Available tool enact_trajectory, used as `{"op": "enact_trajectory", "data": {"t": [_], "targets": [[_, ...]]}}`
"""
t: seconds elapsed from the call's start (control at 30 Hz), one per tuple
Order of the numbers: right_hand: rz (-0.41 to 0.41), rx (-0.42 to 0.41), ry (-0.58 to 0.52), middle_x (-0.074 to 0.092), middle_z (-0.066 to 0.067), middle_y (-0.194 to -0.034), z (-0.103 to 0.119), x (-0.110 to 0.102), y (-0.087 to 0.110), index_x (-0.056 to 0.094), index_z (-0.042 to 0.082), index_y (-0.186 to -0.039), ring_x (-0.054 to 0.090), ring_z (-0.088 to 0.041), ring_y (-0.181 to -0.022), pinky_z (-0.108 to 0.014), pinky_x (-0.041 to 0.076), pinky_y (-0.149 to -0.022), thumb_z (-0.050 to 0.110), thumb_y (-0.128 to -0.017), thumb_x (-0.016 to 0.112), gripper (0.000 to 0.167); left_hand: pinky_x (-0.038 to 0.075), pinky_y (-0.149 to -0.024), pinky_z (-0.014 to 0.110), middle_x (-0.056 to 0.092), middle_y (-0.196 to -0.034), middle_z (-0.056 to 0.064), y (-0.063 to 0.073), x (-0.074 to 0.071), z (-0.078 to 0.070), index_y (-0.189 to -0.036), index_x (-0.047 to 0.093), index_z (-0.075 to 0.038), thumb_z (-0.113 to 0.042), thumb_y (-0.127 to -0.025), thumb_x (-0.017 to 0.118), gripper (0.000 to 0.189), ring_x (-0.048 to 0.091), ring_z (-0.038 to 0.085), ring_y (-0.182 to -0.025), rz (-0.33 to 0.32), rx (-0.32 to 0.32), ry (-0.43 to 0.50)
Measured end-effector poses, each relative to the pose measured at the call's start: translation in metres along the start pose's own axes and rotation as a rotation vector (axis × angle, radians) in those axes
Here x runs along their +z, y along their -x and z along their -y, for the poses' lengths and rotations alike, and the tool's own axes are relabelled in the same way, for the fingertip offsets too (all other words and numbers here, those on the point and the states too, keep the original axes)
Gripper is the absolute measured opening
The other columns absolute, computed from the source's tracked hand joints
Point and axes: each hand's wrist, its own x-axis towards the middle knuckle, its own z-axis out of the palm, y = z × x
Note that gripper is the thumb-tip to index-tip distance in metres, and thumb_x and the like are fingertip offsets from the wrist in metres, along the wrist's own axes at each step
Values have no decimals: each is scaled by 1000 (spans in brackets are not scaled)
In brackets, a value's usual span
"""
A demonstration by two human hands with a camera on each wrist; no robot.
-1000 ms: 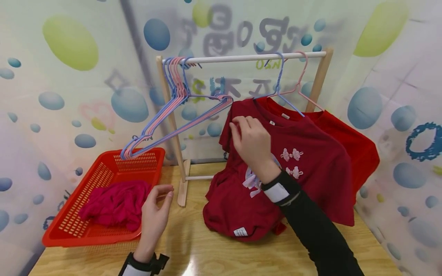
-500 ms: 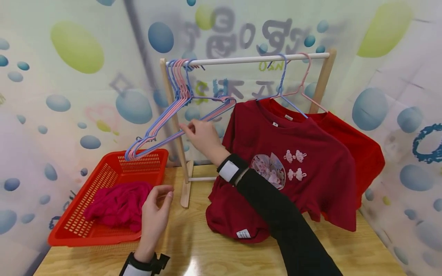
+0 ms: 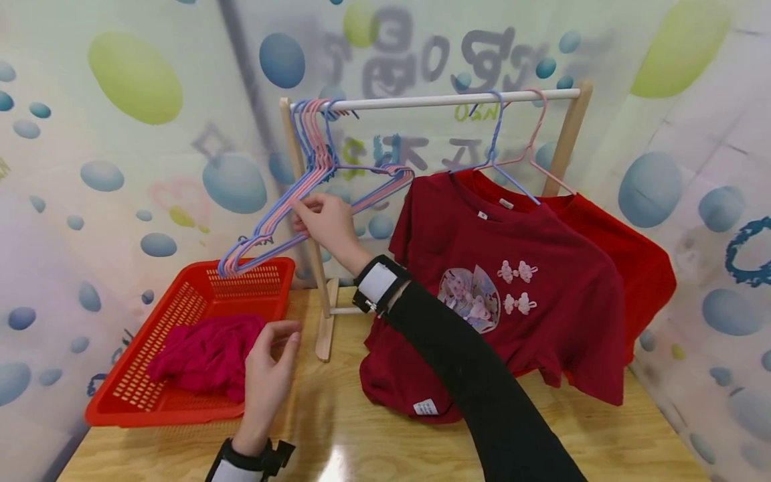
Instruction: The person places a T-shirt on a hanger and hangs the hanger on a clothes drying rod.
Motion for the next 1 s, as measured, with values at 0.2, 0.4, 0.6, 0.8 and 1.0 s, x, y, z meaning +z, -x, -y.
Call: {"op": "enact_trajectory", "data": {"t": [0.2,0.4,0.6,0.8,1.0], "targets": [[21,113,-85,77,-19,-95,11,0,-3,71,-3,-113,72,-5,-66,-27,62,-67,28,-104,65,32,53,-93,34,74,-109,11,-4,-2,-3,-111,71,-2,0,-96,68,15,66,25,-104,11,-31,-3],[9,133,-128,74,-6,-81,9,1,-6,71,-5,-109,71,-5,-63,-25,61,-65,25,-104,64,32,52,-92,34,75,-109,12,-4,-3,-3,-110,71,-1,0,-96,68,14,66,25,-104,13,-57,-15],[32,180,-248,71,-3,-78,14,4,-1,67,-6,-113,72,-8,-66,-31,63,-74,19,-108,57,27,52,-90,30,74,-108,11,-5,-5,-3,-109,71,-2,1,-96,68,13,65,26,-103,-3,-36,-17],[132,220,-424,70,-3,-88,19,8,8,57,6,-109,72,-12,-82,-45,58,-97,13,-112,46,14,52,-92,31,74,-108,12,-3,-6,-4,-110,72,-3,-1,-98,67,13,65,27,-104,0,-38,-10],[161,178,-518,68,-3,-92,27,8,12,49,12,-107,69,-15,-91,-53,50,-108,8,-112,41,11,51,-90,29,74,-107,12,-3,-7,-4,-109,72,-2,0,-97,68,13,66,27,-103,-2,-48,-14]]}}
